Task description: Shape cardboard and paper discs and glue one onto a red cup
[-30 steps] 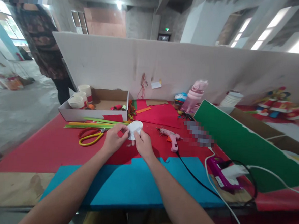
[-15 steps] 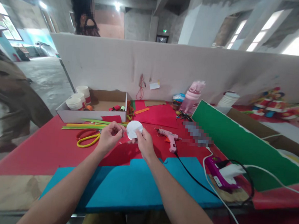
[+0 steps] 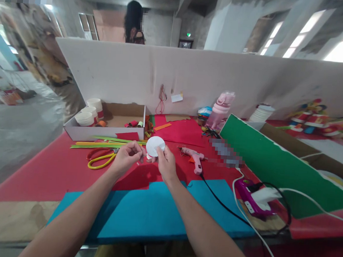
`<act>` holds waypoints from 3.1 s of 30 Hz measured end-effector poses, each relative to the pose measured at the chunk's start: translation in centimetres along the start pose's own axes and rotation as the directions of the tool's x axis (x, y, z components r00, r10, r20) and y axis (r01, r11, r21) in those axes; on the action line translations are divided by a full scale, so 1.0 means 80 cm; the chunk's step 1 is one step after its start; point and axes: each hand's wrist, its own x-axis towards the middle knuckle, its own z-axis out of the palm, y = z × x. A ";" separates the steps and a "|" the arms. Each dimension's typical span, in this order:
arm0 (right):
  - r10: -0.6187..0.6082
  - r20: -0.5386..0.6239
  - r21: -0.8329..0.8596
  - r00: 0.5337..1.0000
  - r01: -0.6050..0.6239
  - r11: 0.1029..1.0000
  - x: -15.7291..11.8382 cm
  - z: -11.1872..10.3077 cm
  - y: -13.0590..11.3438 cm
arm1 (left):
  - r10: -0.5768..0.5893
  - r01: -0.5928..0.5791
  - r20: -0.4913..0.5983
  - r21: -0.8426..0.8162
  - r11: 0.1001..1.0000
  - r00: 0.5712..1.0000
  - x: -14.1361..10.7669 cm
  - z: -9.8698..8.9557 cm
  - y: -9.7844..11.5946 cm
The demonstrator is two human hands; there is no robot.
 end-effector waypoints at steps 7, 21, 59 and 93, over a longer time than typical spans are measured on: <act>-0.123 -0.056 -0.224 0.991 0.108 0.969 -0.003 -0.001 -0.012 | -0.049 0.060 0.076 -0.158 0.986 0.996 -0.001 0.011 -0.005; 0.055 -0.068 0.175 0.996 -0.043 0.984 0.007 -0.008 -0.013 | -0.199 0.214 0.109 -0.153 0.965 0.974 0.001 0.007 -0.005; -0.153 0.122 -0.380 0.981 0.189 0.906 -0.004 -0.003 -0.011 | 0.177 -0.280 0.223 0.628 0.726 0.959 0.003 -0.026 0.005; -0.313 -0.170 -0.521 0.934 0.185 0.833 -0.006 -0.009 -0.025 | 0.143 -0.284 0.306 0.488 0.825 0.941 -0.021 0.040 -0.001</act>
